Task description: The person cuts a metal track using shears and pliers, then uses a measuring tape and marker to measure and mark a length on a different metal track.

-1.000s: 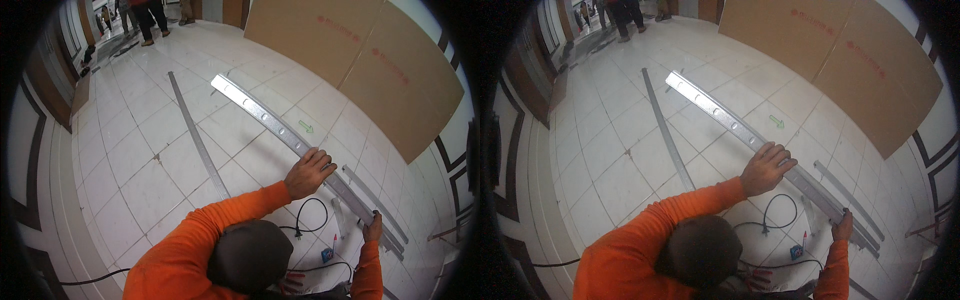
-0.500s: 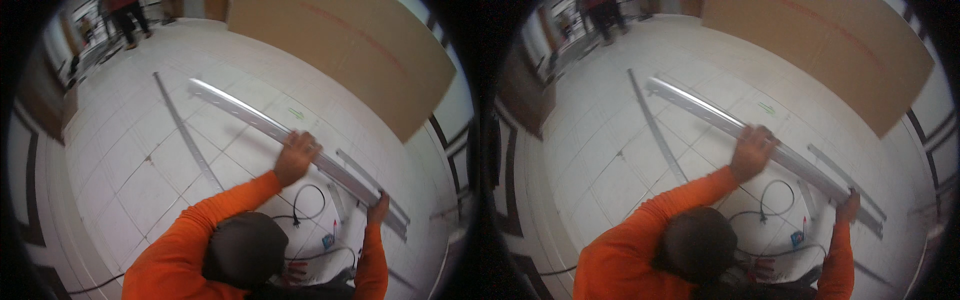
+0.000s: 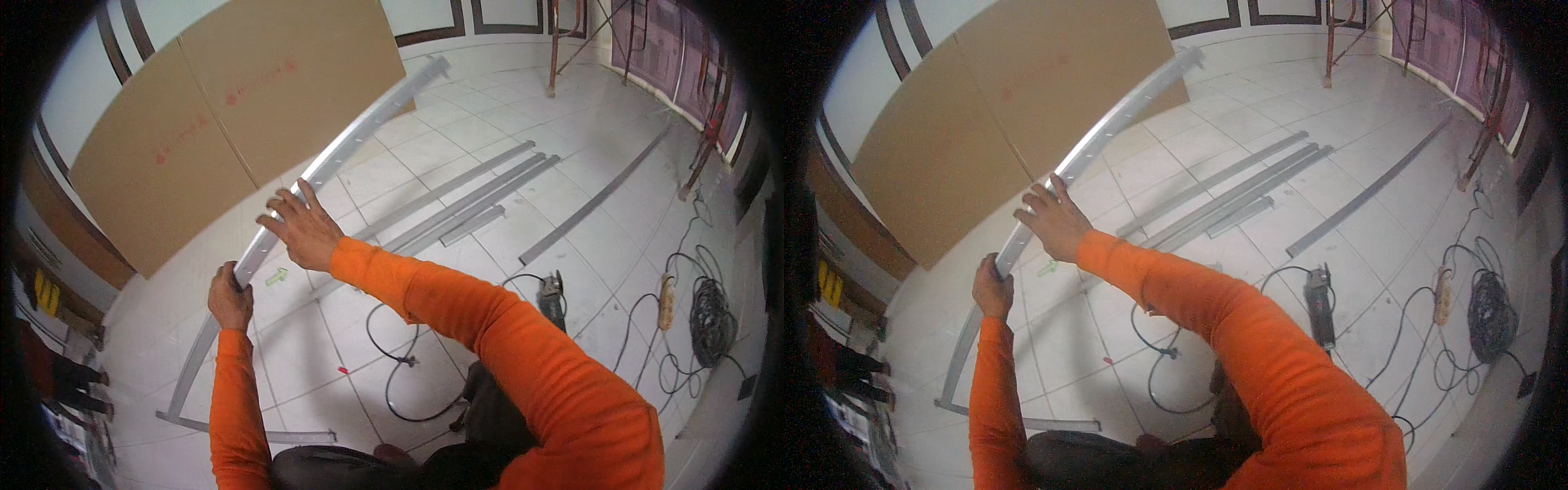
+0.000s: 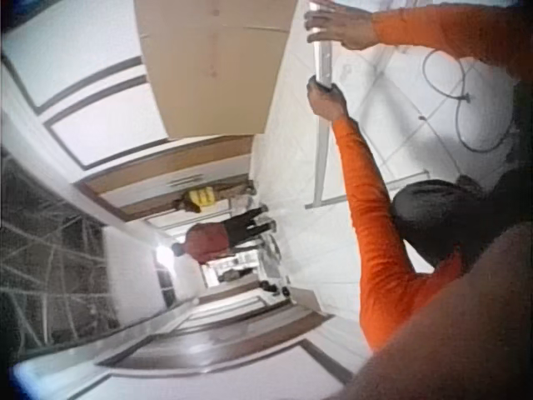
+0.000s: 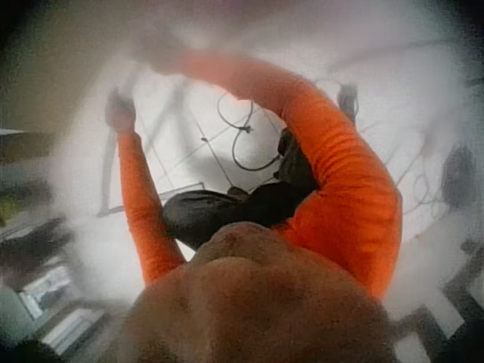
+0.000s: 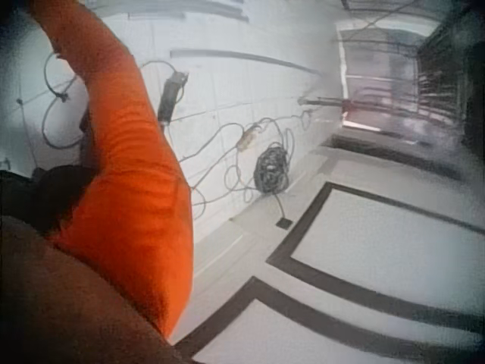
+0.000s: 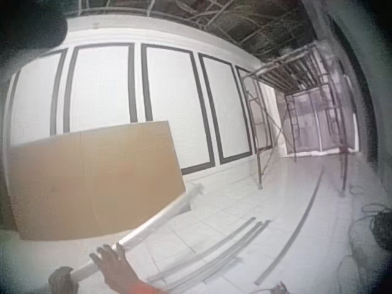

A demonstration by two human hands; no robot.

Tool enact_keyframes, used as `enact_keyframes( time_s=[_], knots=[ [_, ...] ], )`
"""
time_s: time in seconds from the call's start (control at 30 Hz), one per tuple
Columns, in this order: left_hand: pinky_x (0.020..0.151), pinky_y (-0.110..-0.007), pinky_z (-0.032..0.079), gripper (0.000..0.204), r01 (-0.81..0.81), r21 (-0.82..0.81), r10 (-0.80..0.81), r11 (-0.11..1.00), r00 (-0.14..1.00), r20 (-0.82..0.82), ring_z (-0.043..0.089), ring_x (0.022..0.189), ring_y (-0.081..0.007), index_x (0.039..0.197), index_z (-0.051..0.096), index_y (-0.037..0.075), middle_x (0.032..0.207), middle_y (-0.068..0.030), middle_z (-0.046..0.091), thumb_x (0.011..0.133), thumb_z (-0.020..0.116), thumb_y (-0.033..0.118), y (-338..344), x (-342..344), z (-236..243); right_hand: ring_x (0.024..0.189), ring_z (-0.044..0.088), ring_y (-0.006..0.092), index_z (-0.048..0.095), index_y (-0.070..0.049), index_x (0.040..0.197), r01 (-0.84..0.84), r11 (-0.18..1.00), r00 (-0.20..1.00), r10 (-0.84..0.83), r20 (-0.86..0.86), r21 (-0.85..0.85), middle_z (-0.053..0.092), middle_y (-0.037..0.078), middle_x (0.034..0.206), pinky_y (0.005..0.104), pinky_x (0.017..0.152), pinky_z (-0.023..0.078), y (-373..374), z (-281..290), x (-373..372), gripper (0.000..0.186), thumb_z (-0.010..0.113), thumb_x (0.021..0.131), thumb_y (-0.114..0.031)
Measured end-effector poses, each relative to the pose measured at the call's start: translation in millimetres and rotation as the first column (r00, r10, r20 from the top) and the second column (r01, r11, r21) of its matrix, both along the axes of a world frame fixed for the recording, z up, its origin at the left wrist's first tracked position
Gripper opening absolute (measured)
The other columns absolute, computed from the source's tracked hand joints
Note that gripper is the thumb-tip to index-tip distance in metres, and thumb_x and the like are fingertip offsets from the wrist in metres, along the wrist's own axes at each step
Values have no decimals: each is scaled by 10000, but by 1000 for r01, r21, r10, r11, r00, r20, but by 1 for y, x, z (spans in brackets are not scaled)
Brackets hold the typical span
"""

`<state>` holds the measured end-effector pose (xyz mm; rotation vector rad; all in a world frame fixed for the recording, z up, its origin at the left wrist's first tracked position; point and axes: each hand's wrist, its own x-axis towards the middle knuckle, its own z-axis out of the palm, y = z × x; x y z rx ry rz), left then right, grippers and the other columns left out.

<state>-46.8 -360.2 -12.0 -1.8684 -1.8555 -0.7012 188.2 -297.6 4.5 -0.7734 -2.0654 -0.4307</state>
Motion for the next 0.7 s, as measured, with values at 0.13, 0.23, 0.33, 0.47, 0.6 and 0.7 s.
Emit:
enact_keyframes(
  time_s=[0.13, 0.23, 0.33, 0.47, 0.6, 0.7],
  knots=[
    [863, -472, 449, 475, -81, 268, 92, 960, 995, -29, 566, 959, -373, 1121, 594, 91, 1012, -131, 621, 663, 664, -12, 54, -59, 13, 1292, 424, 347, 497, -90, 1320, -98, 994, 818, 54, -573, -47, 425, 144, 1375, 477, 1102, 343, 24, 49, 6, 657, 768, 724, -149],
    [909, -470, 411, 468, -122, 376, 114, 918, 993, 45, 532, 1006, -378, 1110, 593, 79, 1030, -137, 612, 654, 658, -5, 62, -49, 12, 1186, 521, 289, 406, -71, 1383, -506, 843, 264, -47, -963, -180, 419, 134, 1366, 410, 970, 470, 43, 67, 20, 702, 767, 796, -202],
    [928, -469, 406, 482, -81, 367, 69, 927, 997, 45, 529, 1011, -375, 1112, 589, 62, 1046, -137, 613, 644, 654, -35, 41, -55, -16, 971, 607, 202, 384, -48, 1377, -791, 611, 36, -27, -999, -45, 529, 124, 1199, 337, 779, 541, 34, 79, 50, 638, 724, 884, -268],
    [946, -474, 403, 479, -124, 323, 89, 938, 989, 120, 527, 1045, -372, 1108, 599, 51, 1070, -142, 616, 644, 651, -54, 31, -80, -39, 805, 632, 153, 527, 3, 1187, -922, 350, 149, -82, -985, -168, 622, 89, 965, 293, 618, 559, 28, 87, 75, 410, 686, 924, -269],
    [893, -487, 442, 441, -257, 284, 230, 924, 965, 125, 574, 999, -376, 1079, 620, 61, 1009, -144, 635, 651, 656, -38, 37, -83, -35, 619, 632, 139, 584, 36, 1040, -888, 433, 176, 8, -984, -155, 640, 98, 836, 282, 543, 558, 16, 87, 65, 278, 655, 927, -208],
    [806, -491, 499, 440, -184, 350, 160, 919, 982, 96, 629, 889, -395, 1093, 625, 79, 938, -159, 662, 667, 669, -21, 44, -55, -27, 621, 643, 141, 587, 37, 1037, -861, 490, 207, 89, -974, -138, 642, 102, 815, 284, 556, 572, 11, 86, 60, 281, 658, 922, -209]
  ],
)
